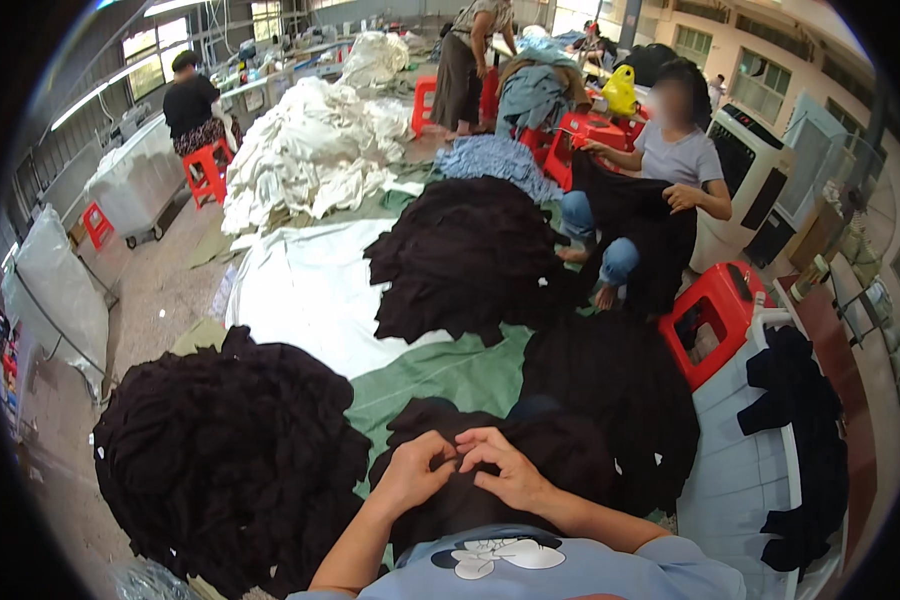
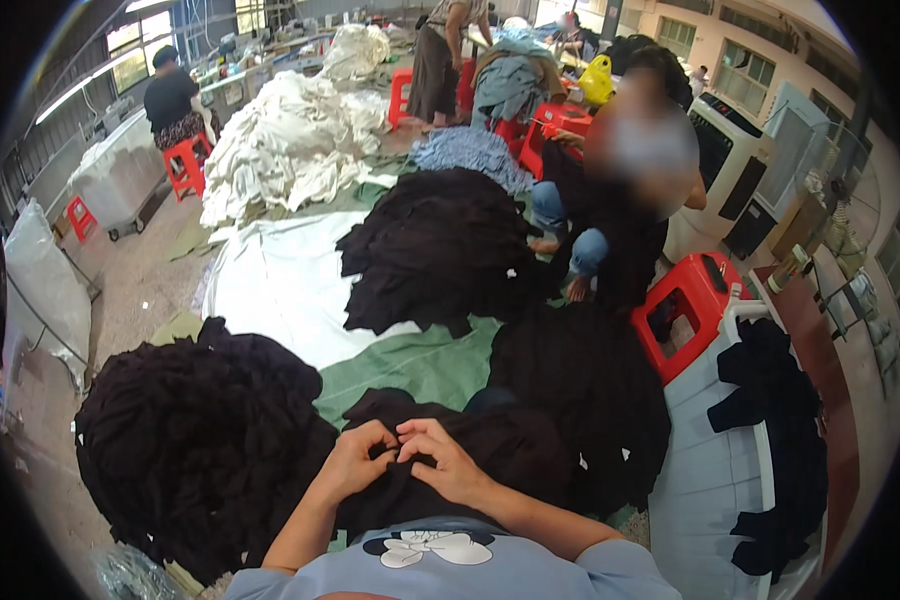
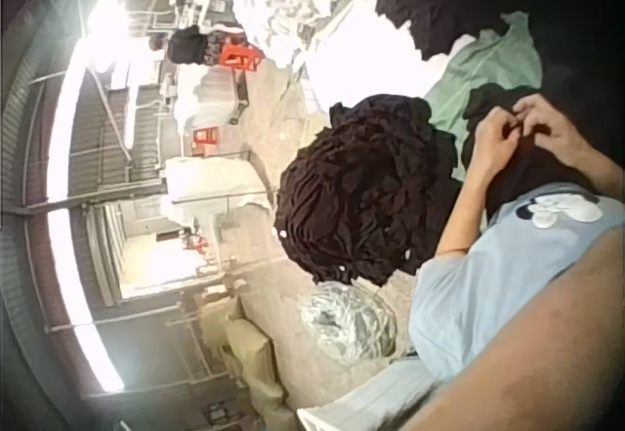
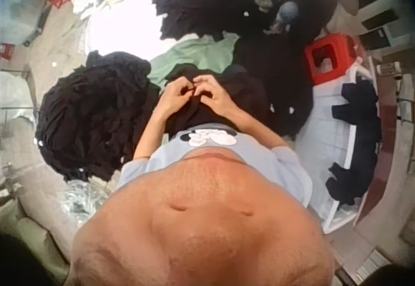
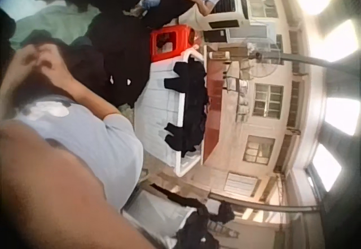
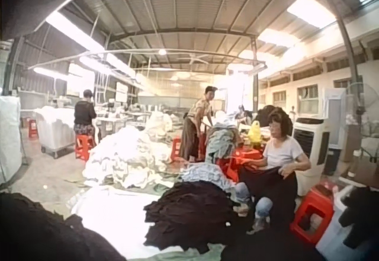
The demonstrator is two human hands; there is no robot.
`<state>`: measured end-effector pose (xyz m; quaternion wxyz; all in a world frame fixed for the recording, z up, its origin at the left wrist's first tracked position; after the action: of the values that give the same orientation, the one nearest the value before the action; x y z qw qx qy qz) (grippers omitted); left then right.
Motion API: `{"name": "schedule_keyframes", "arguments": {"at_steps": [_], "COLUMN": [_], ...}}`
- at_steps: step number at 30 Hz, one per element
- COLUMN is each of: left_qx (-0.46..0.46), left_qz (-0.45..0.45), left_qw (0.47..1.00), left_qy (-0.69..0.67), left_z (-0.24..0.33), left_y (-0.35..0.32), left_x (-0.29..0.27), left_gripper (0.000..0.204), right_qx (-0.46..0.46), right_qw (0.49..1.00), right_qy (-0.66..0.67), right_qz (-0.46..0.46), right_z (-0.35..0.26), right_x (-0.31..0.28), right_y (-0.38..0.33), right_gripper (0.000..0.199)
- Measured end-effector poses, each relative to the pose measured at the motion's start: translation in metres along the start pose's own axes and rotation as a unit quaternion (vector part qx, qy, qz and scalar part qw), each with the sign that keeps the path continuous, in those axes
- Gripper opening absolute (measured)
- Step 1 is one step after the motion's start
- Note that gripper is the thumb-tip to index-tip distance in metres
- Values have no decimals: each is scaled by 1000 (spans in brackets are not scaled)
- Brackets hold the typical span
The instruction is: Trimming excess threads from black fabric garment pieces.
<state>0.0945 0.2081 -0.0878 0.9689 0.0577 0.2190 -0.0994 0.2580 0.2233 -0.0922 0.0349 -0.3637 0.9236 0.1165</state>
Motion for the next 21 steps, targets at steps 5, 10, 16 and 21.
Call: {"name": "schedule_keyframes", "arguments": {"at_steps": [5,10,16,21], "left_qx": [-79,-156,-153,-141], "left_qz": [-59,-41,-38,-68], "left_qw": [983,884,893,889], "left_qy": [-157,-438,-422,-429], "left_z": [-30,-56,-42,-41], "left_y": [3,-2,-4,-3], "left_x": [9,32,35,30], "left_gripper": [11,6,8,8], "right_qx": [-67,-79,-255,-262], "right_qw": [971,972,885,868], "right_qy": [-228,-219,-377,-418], "right_qz": [24,2,99,61], "right_z": [-3,-3,-46,-35], "right_x": [7,8,1,2], "right_y": [-1,-4,-10,-9], "right_gripper": [20,19,12,16]}}
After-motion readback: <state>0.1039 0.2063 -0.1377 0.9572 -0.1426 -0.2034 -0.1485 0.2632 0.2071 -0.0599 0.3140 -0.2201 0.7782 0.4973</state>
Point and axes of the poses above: each hand's wrist, its own y-axis towards the middle knuckle, its own x-axis out of the palm, z = x × y, the point moved 5 cm from there along y, towards the middle knuckle, and after that the axes turned 3 degrees about -z, right-handed, at the moved point
